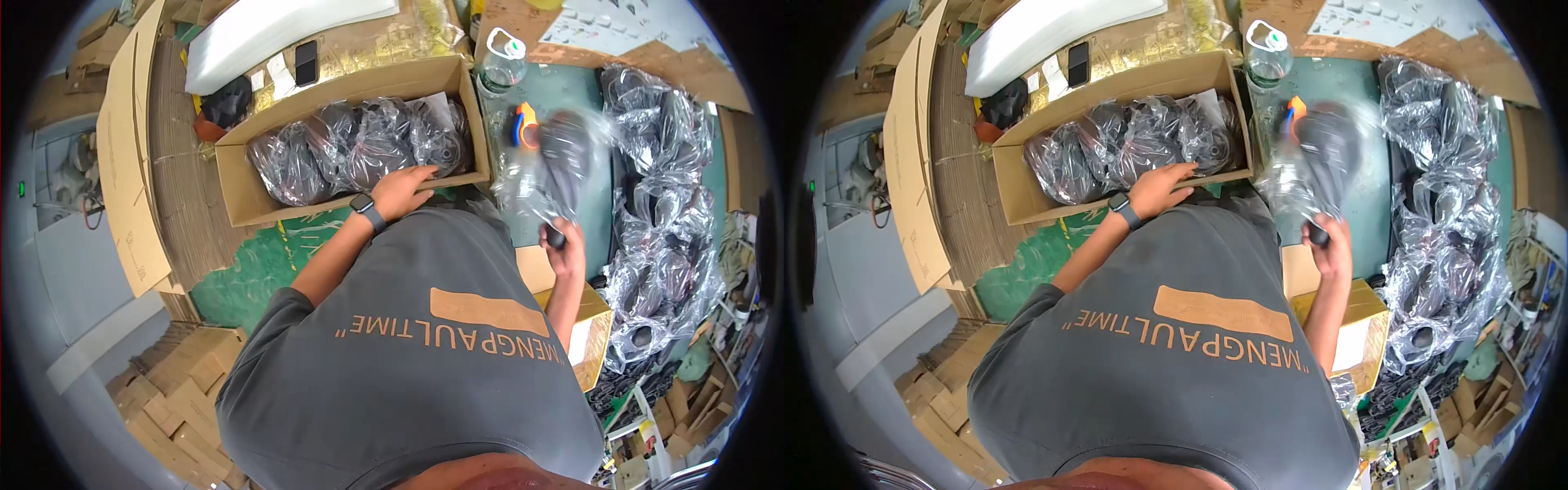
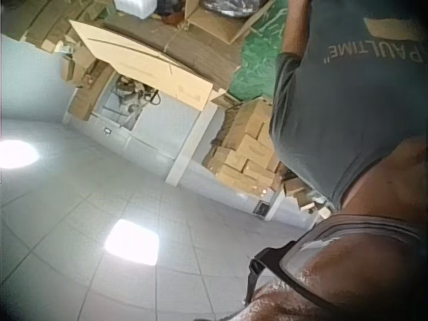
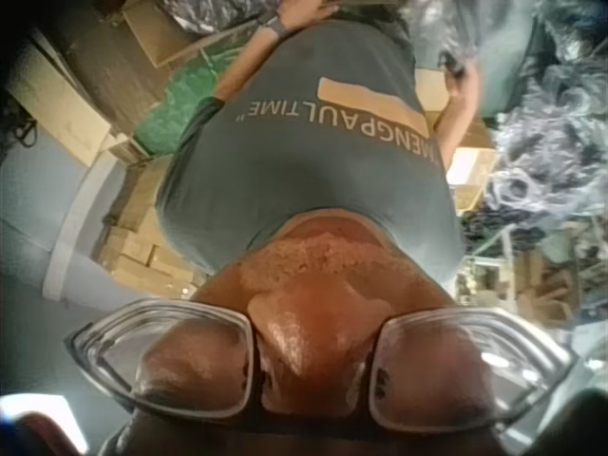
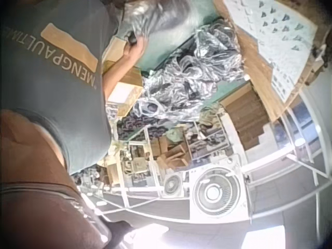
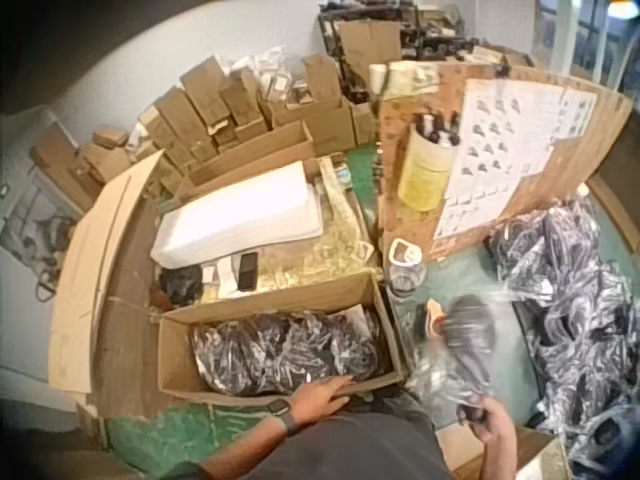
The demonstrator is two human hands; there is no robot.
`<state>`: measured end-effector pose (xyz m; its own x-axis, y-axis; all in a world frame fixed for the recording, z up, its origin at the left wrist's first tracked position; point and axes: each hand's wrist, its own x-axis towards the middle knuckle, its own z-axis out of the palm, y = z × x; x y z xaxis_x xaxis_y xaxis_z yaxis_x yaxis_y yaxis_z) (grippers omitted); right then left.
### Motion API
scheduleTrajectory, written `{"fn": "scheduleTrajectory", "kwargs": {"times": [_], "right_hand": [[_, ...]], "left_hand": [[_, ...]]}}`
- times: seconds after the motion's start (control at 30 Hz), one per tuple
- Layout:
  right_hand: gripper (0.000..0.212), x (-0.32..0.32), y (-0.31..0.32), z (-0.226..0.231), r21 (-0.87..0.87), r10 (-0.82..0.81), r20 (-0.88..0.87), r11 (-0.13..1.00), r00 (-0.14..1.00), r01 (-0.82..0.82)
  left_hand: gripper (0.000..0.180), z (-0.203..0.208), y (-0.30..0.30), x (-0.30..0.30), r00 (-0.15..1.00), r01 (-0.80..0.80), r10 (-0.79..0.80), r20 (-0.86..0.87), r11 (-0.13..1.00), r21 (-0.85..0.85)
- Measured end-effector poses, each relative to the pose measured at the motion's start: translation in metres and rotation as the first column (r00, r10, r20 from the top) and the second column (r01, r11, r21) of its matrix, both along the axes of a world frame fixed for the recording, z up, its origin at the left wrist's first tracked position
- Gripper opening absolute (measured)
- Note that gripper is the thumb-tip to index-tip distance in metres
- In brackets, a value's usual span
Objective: Packaging bicycle seats into plastic bags and arranging them into a shipping box with foam dividers.
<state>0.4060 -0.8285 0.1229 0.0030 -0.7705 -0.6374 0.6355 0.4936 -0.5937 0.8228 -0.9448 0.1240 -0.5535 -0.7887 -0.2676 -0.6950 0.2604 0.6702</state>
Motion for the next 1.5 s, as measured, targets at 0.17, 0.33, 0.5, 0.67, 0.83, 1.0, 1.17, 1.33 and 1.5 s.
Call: {"fn": "scheduleTrajectory", "kwargs": {"times": [0.17,0.33,0.5,0.67,0.83,1.0,1.17,1.33,1.5], "right_hand": [[0.067,0.161,-0.126,0.047,0.004,0.41,-0.438,0.891,0.8,-0.454],[0.065,0.261,-0.2,-0.083,0.206,0.529,-0.609,0.825,0.591,-0.526],[0.079,0.296,-0.211,-0.177,0.739,0.889,-0.454,0.415,0.064,-0.531],[0.06,0.296,-0.24,-0.104,0.608,0.605,-0.767,0.578,-0.214,-0.545],[0.076,0.234,-0.31,-0.102,0.101,-0.044,-0.9,0.948,-0.435,-0.303],[0.12,0.298,-0.316,-0.174,0.301,0.447,-0.886,0.756,0.122,-0.581],[0.125,0.409,-0.279,-0.231,0.666,0.494,-0.721,0.69,-0.486,-0.285],[0.125,0.399,-0.294,-0.225,0.71,0.502,-0.682,0.629,-0.532,-0.317],[0.126,0.36,-0.292,-0.178,0.614,0.542,-0.752,0.373,-0.374,-0.695]], "left_hand": [[0.056,-0.013,0.008,0.103,0.995,-0.097,0.099,0.016,0.99,-0.1],[0.055,-0.018,0.019,0.196,0.963,-0.267,0.263,-0.055,0.959,-0.092],[0.053,-0.037,0.05,0.298,0.868,-0.495,0.49,-0.073,0.865,-0.082],[0.049,-0.033,0.051,0.435,0.621,-0.775,0.777,-0.103,0.589,-0.227],[0.07,-0.134,0.054,0.659,0.058,-0.993,0.969,-0.24,0.031,-0.114],[0.115,-0.217,-0.025,0.655,0.155,-0.785,0.988,-0.016,0.134,0.605],[0.097,-0.205,-0.081,0.506,0.139,-0.962,0.923,0.357,0.211,-0.17],[0.099,-0.242,-0.097,0.478,-0.008,-0.843,0.939,0.345,0.18,-0.507],[0.104,-0.228,-0.085,0.515,0.26,-0.836,0.854,0.45,0.433,-0.338]]}}
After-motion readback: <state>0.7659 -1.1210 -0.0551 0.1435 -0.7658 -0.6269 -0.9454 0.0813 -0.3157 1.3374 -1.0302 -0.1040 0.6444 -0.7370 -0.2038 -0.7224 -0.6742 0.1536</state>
